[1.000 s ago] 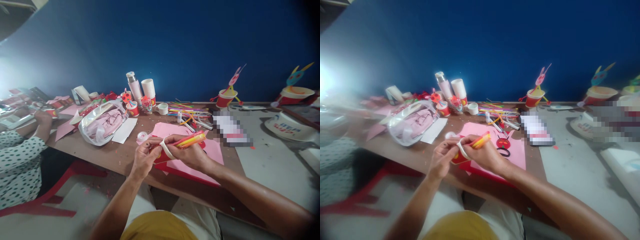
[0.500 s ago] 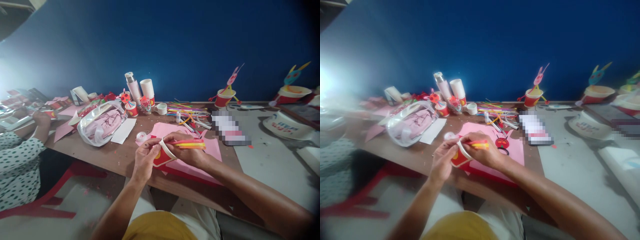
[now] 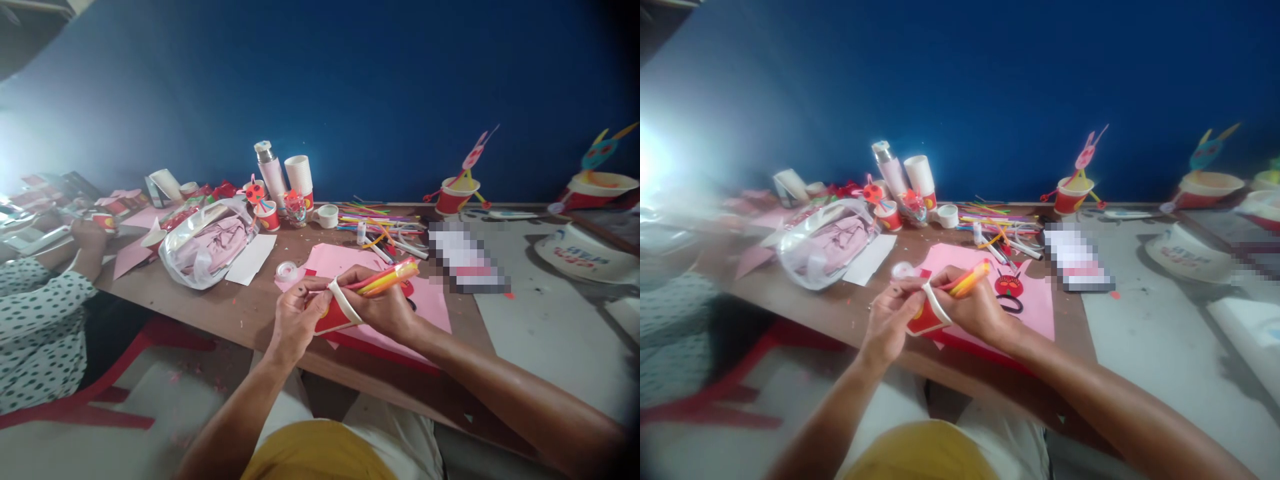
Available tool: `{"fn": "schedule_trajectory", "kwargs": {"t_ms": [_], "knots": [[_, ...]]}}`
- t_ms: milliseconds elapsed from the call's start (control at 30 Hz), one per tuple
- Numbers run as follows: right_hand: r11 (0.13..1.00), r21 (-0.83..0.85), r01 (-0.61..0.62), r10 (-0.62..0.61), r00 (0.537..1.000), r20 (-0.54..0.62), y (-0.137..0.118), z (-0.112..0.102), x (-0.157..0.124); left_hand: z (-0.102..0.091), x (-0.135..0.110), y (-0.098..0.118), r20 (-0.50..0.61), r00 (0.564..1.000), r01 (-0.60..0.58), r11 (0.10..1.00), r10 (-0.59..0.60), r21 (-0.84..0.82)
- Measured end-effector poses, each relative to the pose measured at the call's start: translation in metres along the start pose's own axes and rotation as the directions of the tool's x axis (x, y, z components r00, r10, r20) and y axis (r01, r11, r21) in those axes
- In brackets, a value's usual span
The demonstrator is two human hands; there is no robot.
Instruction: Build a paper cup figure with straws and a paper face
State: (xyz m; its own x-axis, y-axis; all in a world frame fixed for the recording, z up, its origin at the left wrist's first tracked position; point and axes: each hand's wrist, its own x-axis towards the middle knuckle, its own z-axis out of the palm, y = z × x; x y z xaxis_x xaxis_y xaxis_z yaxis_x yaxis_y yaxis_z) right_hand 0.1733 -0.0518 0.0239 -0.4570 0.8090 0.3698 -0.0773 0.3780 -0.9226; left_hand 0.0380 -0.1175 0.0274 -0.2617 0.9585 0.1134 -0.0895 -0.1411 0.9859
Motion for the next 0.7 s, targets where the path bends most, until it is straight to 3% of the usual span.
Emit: {"fn": "schedule_trajectory", "kwargs": {"t_ms": [233, 367, 467, 600, 700], "knots": [[0.999, -0.007, -0.053, 0.053, 0.997, -0.047, -0.004, 0.004, -0.001, 0.001, 0.000, 0.001, -0.006, 0.998, -0.057, 0.993, 0.058, 0.103], [0.993, -0.106, -0.043, 0.032, 0.994, -0.101, -0.003, 0.003, 0.001, 0.004, 0.001, 0.003, -0.024, 0.997, -0.073, 0.987, 0.077, 0.141], [0.961, -0.269, 0.057, -0.089, 0.990, -0.110, -0.004, -0.001, 0.004, 0.004, 0.002, 0.003, -0.036, 0.995, -0.085, 0.985, 0.092, 0.149], [0.859, -0.423, 0.290, -0.318, 0.948, 0.004, -0.006, -0.008, 0.009, 0.003, 0.002, 0.000, -0.042, 0.997, -0.057, 0.989, 0.063, 0.140], [0.858, -0.410, 0.309, -0.322, 0.946, 0.038, -0.008, -0.008, 0.010, 0.003, 0.001, -0.002, -0.038, 0.997, -0.061, 0.985, 0.068, 0.159]]}}
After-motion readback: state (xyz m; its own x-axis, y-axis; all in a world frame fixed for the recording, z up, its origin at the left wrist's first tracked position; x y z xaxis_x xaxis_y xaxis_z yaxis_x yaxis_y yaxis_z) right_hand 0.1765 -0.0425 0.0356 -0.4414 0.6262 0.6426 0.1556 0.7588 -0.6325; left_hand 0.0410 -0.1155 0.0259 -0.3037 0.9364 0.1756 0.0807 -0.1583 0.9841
